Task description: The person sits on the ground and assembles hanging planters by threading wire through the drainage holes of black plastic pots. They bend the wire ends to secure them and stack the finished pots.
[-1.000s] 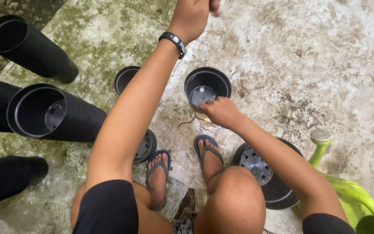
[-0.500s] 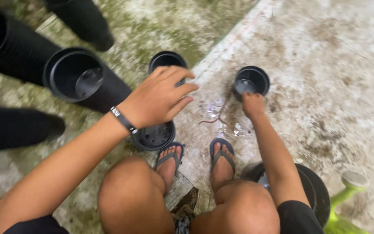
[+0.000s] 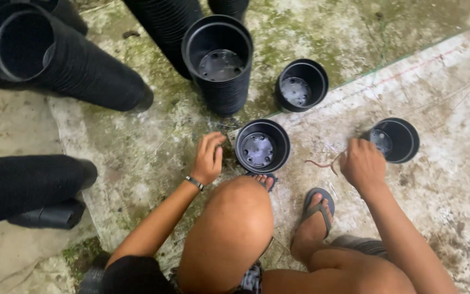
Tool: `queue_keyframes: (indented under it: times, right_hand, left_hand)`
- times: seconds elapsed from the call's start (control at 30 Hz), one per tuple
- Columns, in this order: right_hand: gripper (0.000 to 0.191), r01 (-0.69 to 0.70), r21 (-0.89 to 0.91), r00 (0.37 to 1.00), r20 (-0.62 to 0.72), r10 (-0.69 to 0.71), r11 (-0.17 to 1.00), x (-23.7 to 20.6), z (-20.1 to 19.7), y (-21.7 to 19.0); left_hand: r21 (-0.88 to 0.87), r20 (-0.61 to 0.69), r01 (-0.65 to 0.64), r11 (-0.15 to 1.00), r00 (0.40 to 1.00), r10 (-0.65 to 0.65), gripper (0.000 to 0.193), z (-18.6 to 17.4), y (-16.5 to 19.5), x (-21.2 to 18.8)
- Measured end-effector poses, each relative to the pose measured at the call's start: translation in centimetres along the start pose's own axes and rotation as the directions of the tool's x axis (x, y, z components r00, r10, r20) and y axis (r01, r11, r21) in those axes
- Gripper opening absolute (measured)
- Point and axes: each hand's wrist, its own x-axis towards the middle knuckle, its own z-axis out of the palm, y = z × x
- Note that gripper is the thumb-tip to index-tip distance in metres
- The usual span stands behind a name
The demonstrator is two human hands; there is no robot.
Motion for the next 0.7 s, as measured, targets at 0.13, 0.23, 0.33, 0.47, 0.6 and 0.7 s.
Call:
queue_keyframes:
  times: [0.13, 0.23, 0.33, 0.47, 0.6, 0.7]
  right_hand:
    - [0.048, 0.452, 0.421, 0.884, -0.093, -0.458, 0.787, 1.1, -5.4, -9.0]
    - [0.056, 0.668, 0.302, 0.727, -0.069, -0.683, 0.680, 1.5, -5.6, -14.3]
    - [0.059, 0.744, 0.216, 0.653, -0.039, -0.756, 0.632, 1.5, -4.6, -16.2]
    - [0.053, 0.737, 0.175, 0.668, -0.039, -0.743, 0.653, 0.6, -4.2, -15.0]
    - [0.047, 0.697, 0.187, 0.714, -0.086, -0.695, 0.693, 0.2, -5.6, -13.8]
    - [0.044, 0.667, 0.190, 0.745, -0.149, -0.650, 0.721, 0.4, -7.9, -12.9]
  left_hand:
    - [0.257, 0.120, 0.220, 0.941, 0.959, -0.257, 0.068, 4.0, -7.2, -1.0]
    - [0.394, 0.227, 0.192, 0.899, 0.927, -0.298, 0.063, 6.1, -10.6, -2.1]
    - [0.361, 0.177, 0.247, 0.899, 0.929, -0.326, 0.041, 6.5, -12.7, -2.5]
    - [0.528, 0.148, 0.054, 0.847, 0.977, -0.154, 0.027, 4.4, -13.7, -3.2]
    - [0.526, 0.243, -0.160, 0.835, 0.969, 0.033, 0.024, -0.4, -14.4, -3.2]
    - [0.523, 0.301, -0.233, 0.820, 0.950, 0.078, 0.019, -6.0, -13.5, -2.0]
